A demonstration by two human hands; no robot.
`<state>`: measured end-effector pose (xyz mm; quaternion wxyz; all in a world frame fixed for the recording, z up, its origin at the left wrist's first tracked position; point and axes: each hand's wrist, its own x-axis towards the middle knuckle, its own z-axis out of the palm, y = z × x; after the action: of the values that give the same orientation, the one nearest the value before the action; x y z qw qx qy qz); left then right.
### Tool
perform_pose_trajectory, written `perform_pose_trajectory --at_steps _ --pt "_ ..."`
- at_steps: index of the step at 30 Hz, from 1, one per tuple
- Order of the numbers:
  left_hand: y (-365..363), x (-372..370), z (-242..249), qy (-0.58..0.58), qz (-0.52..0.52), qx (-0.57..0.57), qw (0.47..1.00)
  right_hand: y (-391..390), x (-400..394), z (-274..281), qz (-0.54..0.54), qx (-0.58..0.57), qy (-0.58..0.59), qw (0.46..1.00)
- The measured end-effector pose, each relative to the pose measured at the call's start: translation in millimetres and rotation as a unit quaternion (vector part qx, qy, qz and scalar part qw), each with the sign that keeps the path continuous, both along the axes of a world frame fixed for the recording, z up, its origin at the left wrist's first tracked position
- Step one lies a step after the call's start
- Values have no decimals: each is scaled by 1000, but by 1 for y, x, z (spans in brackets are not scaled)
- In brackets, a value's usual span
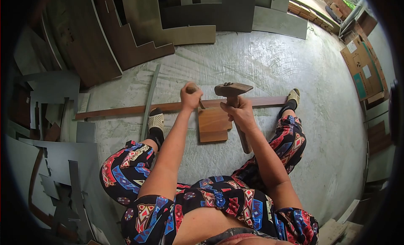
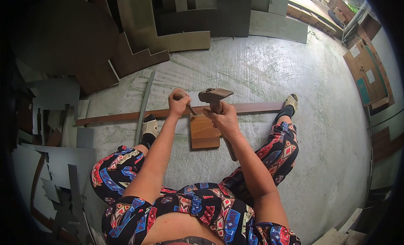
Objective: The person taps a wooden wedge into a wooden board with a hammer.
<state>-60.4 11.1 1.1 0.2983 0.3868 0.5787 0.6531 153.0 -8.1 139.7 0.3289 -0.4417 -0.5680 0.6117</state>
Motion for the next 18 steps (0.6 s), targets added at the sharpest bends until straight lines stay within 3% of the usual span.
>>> perform_pose_trajectory --at_steps 3,18 --pt "-5 -21 4 -98 38 -2 994 -2 -4 4 -3 -13 8 1000" --pt "-8 -10 10 10 -5 -12 1000 -3 -8 -1 -2 -18 -16 1000"
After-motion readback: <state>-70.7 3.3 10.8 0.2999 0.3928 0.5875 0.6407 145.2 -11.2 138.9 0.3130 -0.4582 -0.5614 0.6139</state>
